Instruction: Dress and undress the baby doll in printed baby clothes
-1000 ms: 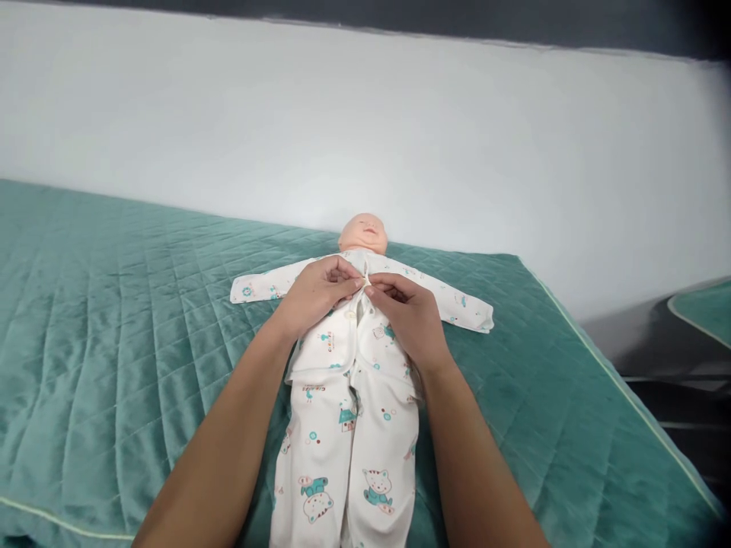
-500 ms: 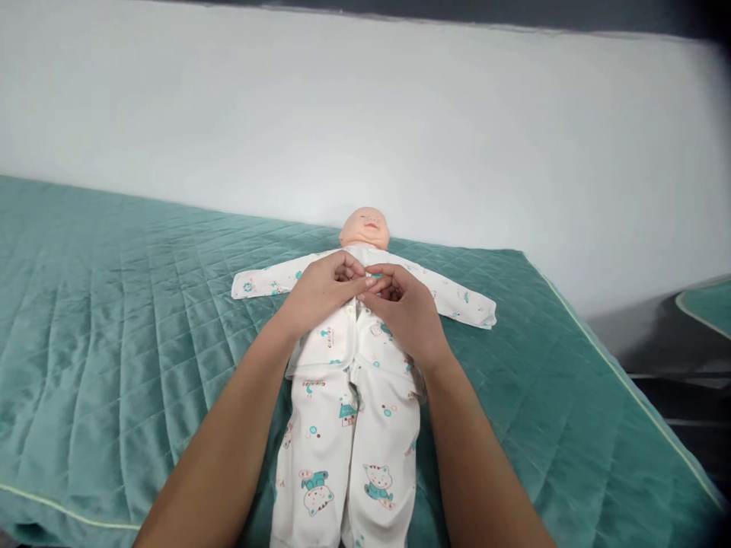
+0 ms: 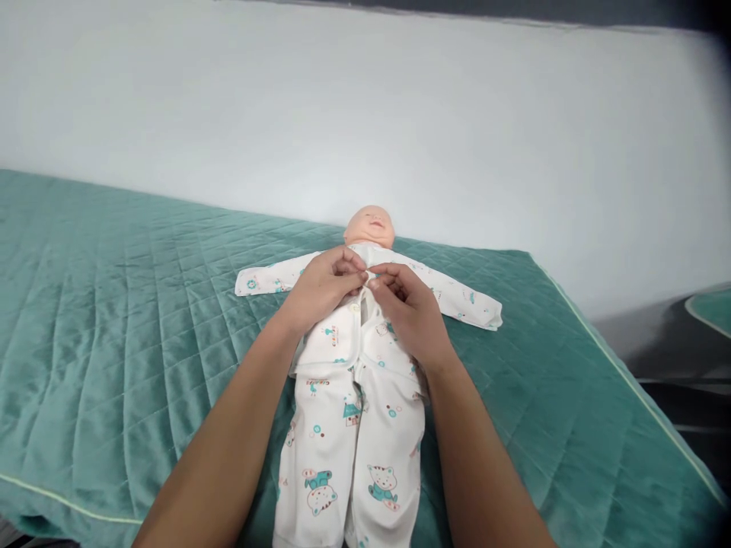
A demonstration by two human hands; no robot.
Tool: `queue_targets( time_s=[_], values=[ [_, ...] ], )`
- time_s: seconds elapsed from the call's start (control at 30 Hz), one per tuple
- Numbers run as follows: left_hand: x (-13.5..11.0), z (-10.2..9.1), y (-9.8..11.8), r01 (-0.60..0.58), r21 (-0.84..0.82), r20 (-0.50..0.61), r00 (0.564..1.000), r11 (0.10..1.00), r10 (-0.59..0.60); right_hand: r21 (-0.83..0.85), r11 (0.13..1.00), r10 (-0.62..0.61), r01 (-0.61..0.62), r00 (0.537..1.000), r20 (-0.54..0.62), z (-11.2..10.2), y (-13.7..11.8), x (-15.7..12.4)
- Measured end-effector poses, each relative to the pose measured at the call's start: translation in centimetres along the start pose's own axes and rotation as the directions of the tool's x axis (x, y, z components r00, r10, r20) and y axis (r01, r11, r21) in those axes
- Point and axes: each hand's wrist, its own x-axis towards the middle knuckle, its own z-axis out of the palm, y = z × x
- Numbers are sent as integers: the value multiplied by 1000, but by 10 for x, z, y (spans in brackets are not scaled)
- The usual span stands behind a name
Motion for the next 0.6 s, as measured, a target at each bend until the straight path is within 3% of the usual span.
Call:
queue_targets(
  time_s=[0.1, 0.3, 0.6],
  values=[
    [1, -1, -2, -21, 6, 13, 1000, 1000, 21, -4, 1000, -21, 21, 999, -46, 1, 2, 0],
    [1, 0, -2, -8, 49, -24, 1000, 999, 9, -186, 983, -10, -10, 995, -104, 2, 0, 1],
    [1, -2, -2, -2, 71, -28, 1000, 997, 4, -90, 994, 51, -59, 995, -86, -1, 0, -1]
  ],
)
